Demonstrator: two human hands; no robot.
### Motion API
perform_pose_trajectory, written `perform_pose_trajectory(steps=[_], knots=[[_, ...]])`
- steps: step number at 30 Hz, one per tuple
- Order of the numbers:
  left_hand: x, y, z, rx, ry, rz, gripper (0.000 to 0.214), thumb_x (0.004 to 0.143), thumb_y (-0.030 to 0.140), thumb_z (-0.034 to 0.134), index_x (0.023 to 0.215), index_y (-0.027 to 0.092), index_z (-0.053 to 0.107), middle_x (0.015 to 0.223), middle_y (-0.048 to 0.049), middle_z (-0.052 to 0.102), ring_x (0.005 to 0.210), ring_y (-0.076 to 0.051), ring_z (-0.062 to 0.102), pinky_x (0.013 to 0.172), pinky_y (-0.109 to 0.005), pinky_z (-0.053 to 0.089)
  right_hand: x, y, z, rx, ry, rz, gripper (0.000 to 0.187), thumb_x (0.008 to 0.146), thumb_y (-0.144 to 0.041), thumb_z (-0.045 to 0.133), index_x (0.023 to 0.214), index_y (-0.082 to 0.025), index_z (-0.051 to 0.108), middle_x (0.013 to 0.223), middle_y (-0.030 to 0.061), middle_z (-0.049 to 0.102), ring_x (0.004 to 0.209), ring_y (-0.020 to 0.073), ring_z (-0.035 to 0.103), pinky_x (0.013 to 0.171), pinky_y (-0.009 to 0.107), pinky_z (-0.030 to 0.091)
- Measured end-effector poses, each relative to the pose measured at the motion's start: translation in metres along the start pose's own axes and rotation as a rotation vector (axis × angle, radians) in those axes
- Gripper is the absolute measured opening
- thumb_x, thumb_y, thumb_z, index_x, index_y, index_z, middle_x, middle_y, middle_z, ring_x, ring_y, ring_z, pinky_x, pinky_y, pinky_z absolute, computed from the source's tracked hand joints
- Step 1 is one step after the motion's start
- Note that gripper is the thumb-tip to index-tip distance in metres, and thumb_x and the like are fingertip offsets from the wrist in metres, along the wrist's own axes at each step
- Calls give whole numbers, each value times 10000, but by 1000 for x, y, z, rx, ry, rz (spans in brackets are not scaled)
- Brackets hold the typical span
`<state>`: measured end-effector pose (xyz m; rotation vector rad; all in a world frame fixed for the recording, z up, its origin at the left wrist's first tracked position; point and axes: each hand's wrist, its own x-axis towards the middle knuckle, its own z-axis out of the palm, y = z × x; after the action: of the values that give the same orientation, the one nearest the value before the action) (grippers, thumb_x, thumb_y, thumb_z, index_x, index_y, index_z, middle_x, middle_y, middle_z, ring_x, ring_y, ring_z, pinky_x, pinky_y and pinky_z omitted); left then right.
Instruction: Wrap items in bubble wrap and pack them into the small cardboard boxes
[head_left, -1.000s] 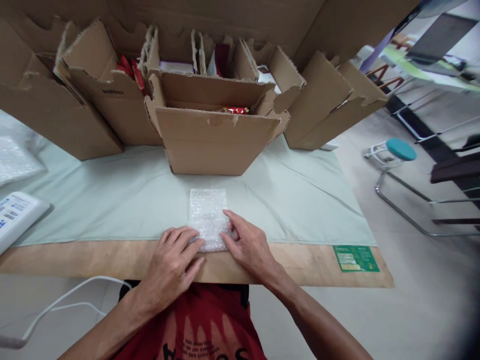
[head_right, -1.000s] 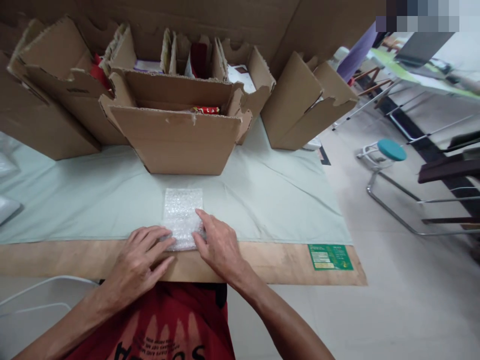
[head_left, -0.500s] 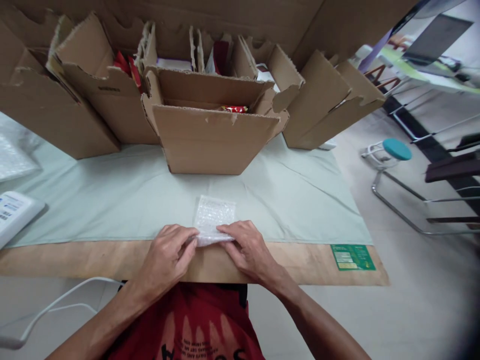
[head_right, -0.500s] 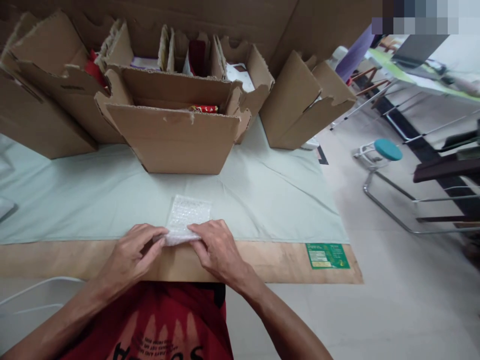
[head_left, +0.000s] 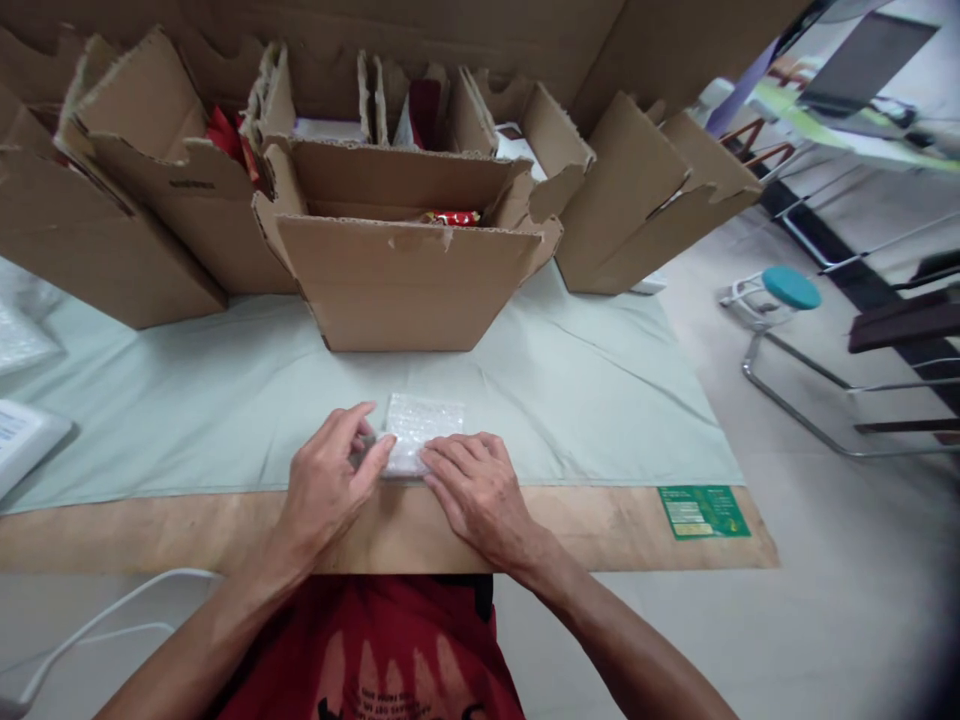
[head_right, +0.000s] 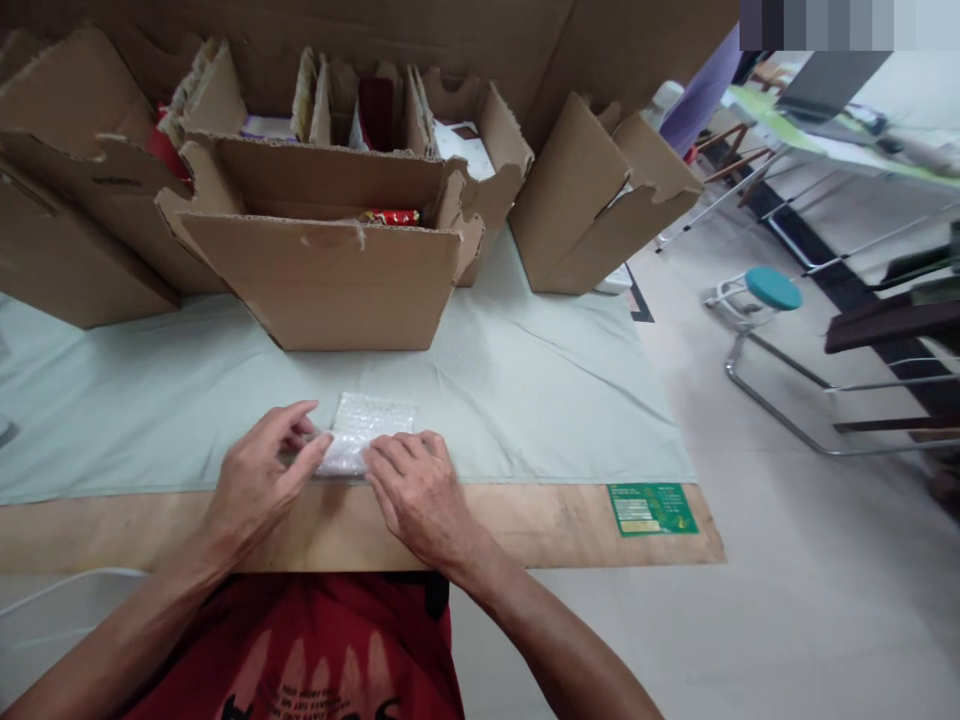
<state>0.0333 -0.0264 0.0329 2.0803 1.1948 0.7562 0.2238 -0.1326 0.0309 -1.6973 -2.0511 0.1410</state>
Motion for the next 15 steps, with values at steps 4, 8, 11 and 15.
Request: perform_pose_trajectory(steps=[4, 8, 11, 15], knots=[[-18, 9, -11, -552, -43, -410, 514, 897, 466, 673, 1299, 152, 604, 1223, -138, 709, 1060, -240, 714, 834, -370, 616, 4, 5, -4, 273, 136, 178, 234, 1033, -214, 507, 1140, -207, 715, 1050, 77, 793, 959, 220, 714, 881, 394, 505], [-27, 23, -2, -923, -261, -583, 583, 805, 448, 767, 1282, 151, 612, 1269, -152, 714, 1191, -295, 689, 1009, -460, 575, 5, -3, -11, 545, 57, 359, 212, 994, -267, 562, 1094, -242, 747, 1021, 48, 796, 937, 215, 713, 875, 375, 533], [-24, 29, 8, -973, -264, -568, 501, 785, 423, 760, 1199, 162, 652, 1146, -106, 758, 1078, -246, 719, 953, -387, 584, 5, -7, -14, 667, -24, 416, 206, 980, -280, 571, 1044, -249, 764, 936, 33, 790, 856, 201, 705, 832, 353, 538], [-18, 30, 10, -739, -198, -440, 241, 799, 341, 691, 979, 182, 704, 898, -31, 759, 840, -176, 708, 765, -280, 577, 4, 2, -24, 564, 60, 346, 227, 940, -328, 633, 1131, -251, 729, 1156, 84, 746, 1112, 266, 680, 988, 444, 513]])
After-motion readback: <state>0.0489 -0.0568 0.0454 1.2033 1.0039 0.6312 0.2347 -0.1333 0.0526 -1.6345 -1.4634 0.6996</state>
